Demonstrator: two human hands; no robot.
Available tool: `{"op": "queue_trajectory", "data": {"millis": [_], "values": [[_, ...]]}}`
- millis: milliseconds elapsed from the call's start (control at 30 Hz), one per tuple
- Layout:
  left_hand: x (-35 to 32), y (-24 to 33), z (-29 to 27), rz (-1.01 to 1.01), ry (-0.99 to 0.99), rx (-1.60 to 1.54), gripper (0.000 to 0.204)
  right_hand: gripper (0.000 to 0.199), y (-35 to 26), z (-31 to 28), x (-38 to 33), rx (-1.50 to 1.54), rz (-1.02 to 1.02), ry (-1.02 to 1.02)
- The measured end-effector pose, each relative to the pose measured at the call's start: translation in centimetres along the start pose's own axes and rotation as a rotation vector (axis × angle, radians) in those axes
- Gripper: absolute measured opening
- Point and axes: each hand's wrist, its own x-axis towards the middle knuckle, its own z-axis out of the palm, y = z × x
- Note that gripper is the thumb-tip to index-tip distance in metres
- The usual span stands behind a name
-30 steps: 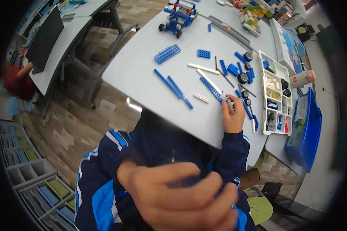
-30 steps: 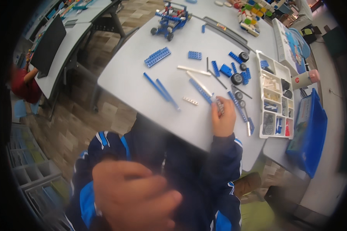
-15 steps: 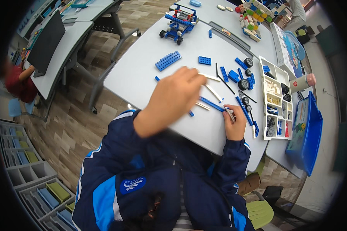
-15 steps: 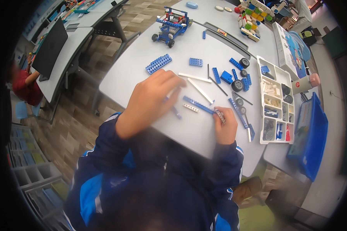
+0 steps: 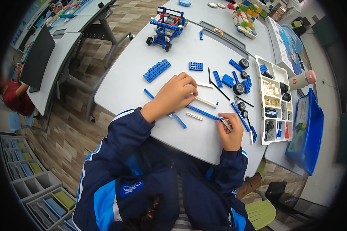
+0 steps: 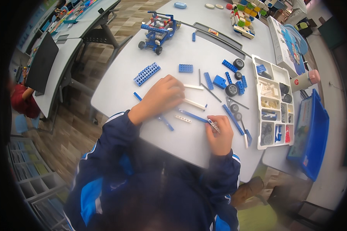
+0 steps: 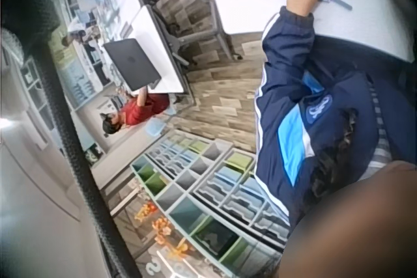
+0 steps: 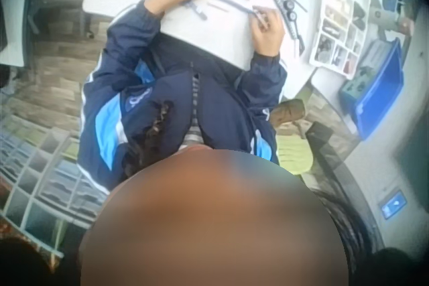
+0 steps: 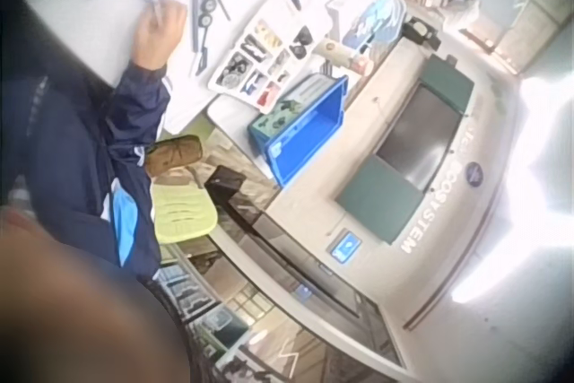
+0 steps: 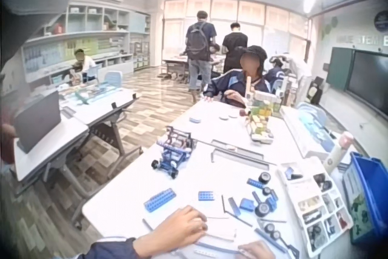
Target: The person assembles a Lego vehicle by connecting blue and white beams, plates, and wheels on a table. They select pieces from a tray, align beams to form a rectangular frame, and attach wheels to the structure.
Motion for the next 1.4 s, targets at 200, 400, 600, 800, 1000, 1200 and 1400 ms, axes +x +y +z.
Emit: {"op": "queue_trajectory", "data": {"millis": [200,400,600,800,1000,1200,1400], "values": [[-1.5,3.2,-1.9,-0.073,0.027,-0.189,0.011,0.023,-1.7,-0.3,-0.1,0.022,0.074,0.125],[-3.8,8.7,-1.5,-0.211,0.067,-0.292,0.018,0.018,-2.5,-0.6,-0.5,0.031,0.018,0.015],[-6.5,11.0,-2.4,-0.380,-0.104,-0.270,0.027,0.032,-2.6,-0.5,-0.9,-0.007,-0.274,-0.069],[-7.3,13.6,-4.7,-0.395,-0.111,-0.286,0.025,0.037,-4.8,-1.6,-2.3,0.024,-0.323,-0.025],[-6.5,16.1,-8.3,-0.253,-0.185,-0.158,0.026,0.039,-7.9,-4.9,-3.2,-0.120,-0.509,-0.083],[-5.4,16.8,-8.4,-0.200,-0.196,-0.166,0.026,0.037,-8.9,-6.3,-3.8,-0.094,-0.508,0.010],[-5.3,16.0,-7.7,-0.205,-0.302,-0.053,0.026,0.037,-8.2,-4.9,-3.5,-0.180,-0.455,-0.041]]}}
